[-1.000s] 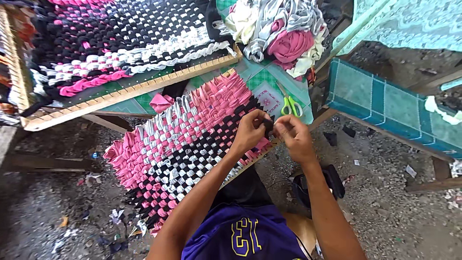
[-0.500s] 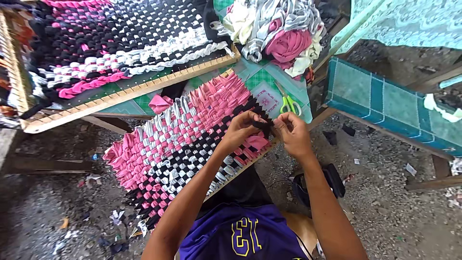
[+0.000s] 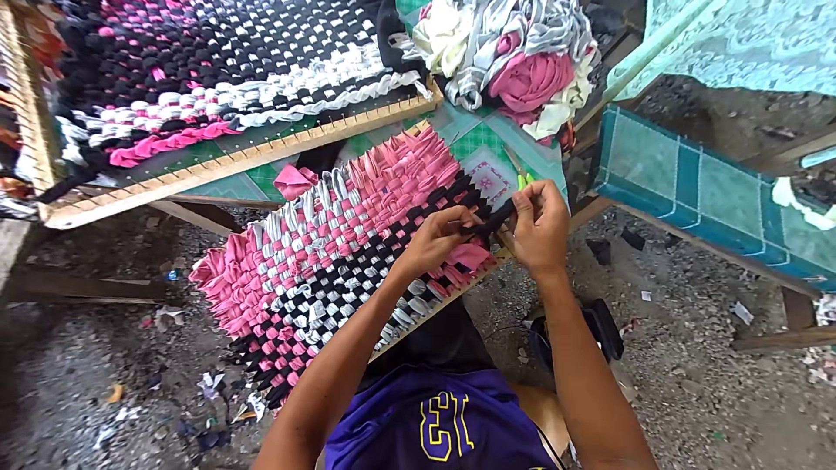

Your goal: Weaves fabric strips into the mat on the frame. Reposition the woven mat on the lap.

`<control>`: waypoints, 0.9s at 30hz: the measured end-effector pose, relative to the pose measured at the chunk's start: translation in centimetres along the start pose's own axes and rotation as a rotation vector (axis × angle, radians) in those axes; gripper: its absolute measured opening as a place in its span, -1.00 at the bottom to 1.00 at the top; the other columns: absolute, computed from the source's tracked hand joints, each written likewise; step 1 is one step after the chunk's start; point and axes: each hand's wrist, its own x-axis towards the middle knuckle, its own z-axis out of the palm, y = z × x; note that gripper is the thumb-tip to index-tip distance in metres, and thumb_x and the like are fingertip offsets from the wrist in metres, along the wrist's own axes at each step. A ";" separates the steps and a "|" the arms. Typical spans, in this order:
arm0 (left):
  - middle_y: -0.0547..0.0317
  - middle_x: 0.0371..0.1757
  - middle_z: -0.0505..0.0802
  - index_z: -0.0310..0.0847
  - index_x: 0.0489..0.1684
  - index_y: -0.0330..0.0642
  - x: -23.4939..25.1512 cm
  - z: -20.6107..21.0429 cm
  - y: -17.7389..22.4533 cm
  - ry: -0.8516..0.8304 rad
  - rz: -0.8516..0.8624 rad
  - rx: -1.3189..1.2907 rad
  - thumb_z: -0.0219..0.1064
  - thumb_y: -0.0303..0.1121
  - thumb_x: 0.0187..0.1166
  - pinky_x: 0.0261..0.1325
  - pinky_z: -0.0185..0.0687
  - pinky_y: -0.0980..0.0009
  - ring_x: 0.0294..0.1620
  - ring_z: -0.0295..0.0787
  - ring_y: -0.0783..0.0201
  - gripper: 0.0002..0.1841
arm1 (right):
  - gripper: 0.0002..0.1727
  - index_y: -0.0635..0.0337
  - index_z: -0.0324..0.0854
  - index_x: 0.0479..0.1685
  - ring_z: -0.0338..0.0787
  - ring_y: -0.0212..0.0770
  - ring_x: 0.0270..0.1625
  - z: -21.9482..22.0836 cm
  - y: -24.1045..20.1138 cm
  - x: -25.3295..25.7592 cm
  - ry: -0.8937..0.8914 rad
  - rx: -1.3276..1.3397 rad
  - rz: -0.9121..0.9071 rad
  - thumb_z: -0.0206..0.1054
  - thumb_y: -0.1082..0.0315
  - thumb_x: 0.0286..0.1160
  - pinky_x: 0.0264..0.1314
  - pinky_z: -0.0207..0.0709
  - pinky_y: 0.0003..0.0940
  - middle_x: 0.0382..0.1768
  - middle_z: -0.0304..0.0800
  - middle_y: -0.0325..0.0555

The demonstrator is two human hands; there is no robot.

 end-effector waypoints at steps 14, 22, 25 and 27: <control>0.13 -0.34 0.70 0.63 -0.22 -0.24 2.3 0.3 2.6 -0.191 -0.040 0.481 0.34 -0.42 0.63 -0.17 0.56 0.33 -0.29 0.62 0.30 -0.92 | -0.82 0.03 0.34 0.18 0.73 -0.46 -0.35 -2.8 0.0 -1.9 -0.128 0.466 0.172 -0.08 0.19 0.93 -0.35 0.57 -0.59 0.02 0.85 -0.25; 0.07 -0.20 0.78 0.61 -0.14 -0.33 3.2 -0.2 1.4 -0.305 0.027 0.349 0.29 -0.61 0.55 -0.09 0.69 0.37 -0.20 0.72 0.32 -0.93 | -0.85 0.14 0.36 0.15 0.85 -0.29 -0.34 -1.3 0.2 -0.8 -0.046 0.632 0.168 -0.01 0.28 0.91 -0.33 0.75 -0.44 -0.07 0.86 -0.08; 0.08 -0.29 0.79 0.65 -0.30 -0.33 3.4 0.3 0.8 -0.227 0.121 0.384 0.39 -0.61 0.45 -0.10 0.69 0.37 -0.24 0.72 0.33 -0.96 | -0.85 0.14 0.33 0.15 0.93 -0.19 -0.27 -0.2 0.9 -0.6 -0.014 0.622 0.187 -0.03 0.27 0.92 -0.22 0.84 -0.32 -0.02 0.89 -0.04; 0.02 -0.18 0.83 0.71 -0.46 -0.32 3.3 0.6 0.2 -0.113 0.221 0.399 0.49 -0.62 0.30 0.04 0.70 0.34 -0.08 0.76 0.27 -0.93 | -0.84 0.17 0.34 0.13 0.95 -0.16 -0.25 0.7 1.1 -0.7 0.006 0.484 0.125 0.02 0.27 0.90 -0.24 0.86 -0.29 -0.01 0.91 -0.02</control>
